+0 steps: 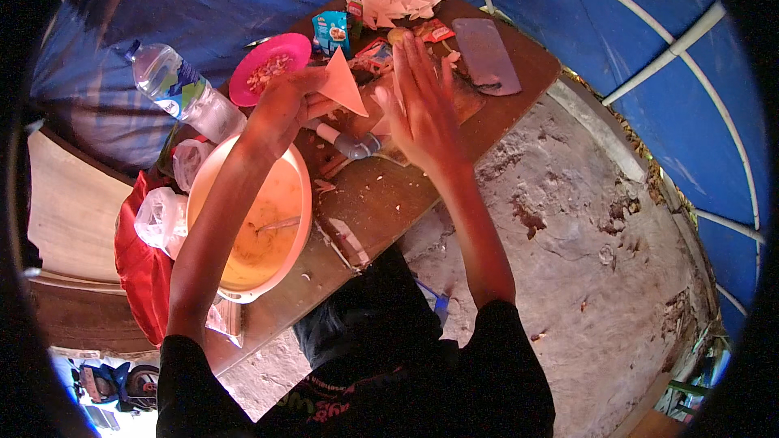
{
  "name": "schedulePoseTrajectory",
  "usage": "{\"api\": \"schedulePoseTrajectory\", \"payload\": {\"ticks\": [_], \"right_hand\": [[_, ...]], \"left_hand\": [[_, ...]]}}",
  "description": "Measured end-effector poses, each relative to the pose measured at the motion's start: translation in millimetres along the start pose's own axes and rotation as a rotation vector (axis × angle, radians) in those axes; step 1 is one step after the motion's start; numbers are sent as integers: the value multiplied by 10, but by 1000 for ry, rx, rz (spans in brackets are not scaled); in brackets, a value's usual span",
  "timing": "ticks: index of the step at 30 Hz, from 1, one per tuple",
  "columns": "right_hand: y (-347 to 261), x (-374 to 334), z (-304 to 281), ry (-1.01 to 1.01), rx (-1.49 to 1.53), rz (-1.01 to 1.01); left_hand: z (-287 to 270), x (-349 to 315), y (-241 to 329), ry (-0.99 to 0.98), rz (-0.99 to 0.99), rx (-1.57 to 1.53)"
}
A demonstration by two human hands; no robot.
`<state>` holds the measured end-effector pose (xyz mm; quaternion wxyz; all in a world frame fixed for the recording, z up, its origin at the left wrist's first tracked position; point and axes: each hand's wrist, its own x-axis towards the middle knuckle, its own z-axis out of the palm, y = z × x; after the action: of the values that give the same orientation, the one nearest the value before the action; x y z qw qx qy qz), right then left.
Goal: The person scoops a reddish filling from a pink bowl with a knife and places it onto triangular wrappers, then folds each wrapper into a sealed packet. The person repeats this process multiple times, stacking the finished wraps on the table.
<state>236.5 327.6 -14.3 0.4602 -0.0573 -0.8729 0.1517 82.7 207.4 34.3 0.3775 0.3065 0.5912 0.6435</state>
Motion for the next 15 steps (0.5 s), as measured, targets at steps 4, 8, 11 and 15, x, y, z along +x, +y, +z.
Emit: {"api": "schedulePoseTrajectory", "payload": {"ticks": [4, 8, 11, 15], "right_hand": [[106, -207, 139, -312, -103, -150], [636, -203, 165, -22, 88, 387], [882, -324, 195, -152, 212, 290], [993, -309, 313, -145, 105, 81]], "left_hand": [[69, 51, -65, -13, 50, -27], [67, 85, -40, 64, 44, 60], [-9, 205, -37, 97, -25, 163], [-76, 443, -168, 14, 14, 237]]}}
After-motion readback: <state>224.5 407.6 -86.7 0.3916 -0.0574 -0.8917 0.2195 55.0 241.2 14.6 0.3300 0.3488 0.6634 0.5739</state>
